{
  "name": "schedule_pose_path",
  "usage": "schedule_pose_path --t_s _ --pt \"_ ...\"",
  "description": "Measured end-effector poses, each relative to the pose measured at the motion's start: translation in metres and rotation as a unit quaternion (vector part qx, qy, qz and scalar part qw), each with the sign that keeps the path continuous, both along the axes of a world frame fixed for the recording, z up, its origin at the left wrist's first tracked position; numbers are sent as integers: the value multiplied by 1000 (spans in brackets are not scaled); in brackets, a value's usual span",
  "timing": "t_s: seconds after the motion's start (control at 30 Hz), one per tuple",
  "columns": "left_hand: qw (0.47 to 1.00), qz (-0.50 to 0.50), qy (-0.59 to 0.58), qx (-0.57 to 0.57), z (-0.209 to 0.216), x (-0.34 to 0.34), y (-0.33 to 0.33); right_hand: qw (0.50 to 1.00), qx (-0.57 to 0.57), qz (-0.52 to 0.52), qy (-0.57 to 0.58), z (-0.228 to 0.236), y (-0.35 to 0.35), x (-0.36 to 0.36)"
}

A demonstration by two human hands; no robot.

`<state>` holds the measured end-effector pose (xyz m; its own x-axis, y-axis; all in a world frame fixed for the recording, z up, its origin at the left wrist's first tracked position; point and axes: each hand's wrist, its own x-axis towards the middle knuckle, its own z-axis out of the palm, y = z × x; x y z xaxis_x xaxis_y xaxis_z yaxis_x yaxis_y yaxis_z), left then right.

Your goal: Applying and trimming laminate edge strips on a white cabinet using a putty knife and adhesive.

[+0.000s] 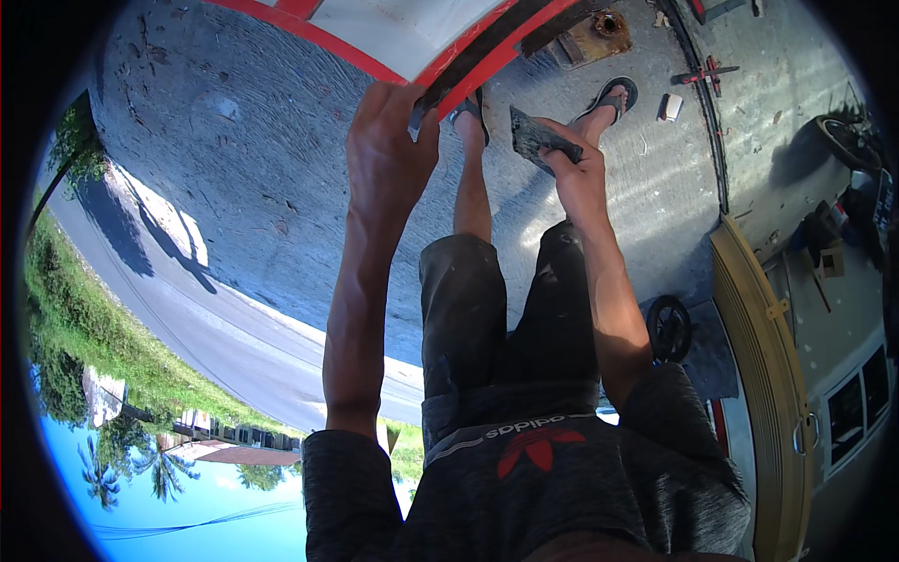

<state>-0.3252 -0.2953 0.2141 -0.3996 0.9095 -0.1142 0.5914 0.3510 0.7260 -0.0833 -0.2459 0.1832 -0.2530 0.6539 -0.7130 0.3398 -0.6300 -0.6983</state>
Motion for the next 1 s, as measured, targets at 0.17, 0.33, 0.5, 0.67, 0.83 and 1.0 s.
schedule_pose_path --t_s 0.17,0.33,0.5,0.67,0.83,1.0 --pt "995 -67 70 8 -3 -15 8 1000 16 8 -10 1 -4 -4" --pt "989 -136 55 -13 0 -37 40 1000 11 18 -19 6 -4 -6" --pt "955 -248 159 41 -18 -27 61 999 26 -4 28 -16 -16 -2" --pt "989 -150 -1 -12 -27 -26 55 999 30 -12 40 -10 -19 -13" --pt "992 -75 -95 -17 -26 -38 64 969 225 106 -13 16 6 -21" --pt "981 -82 -169 -38 -36 -43 48 896 288 337 28 43 29 -27"
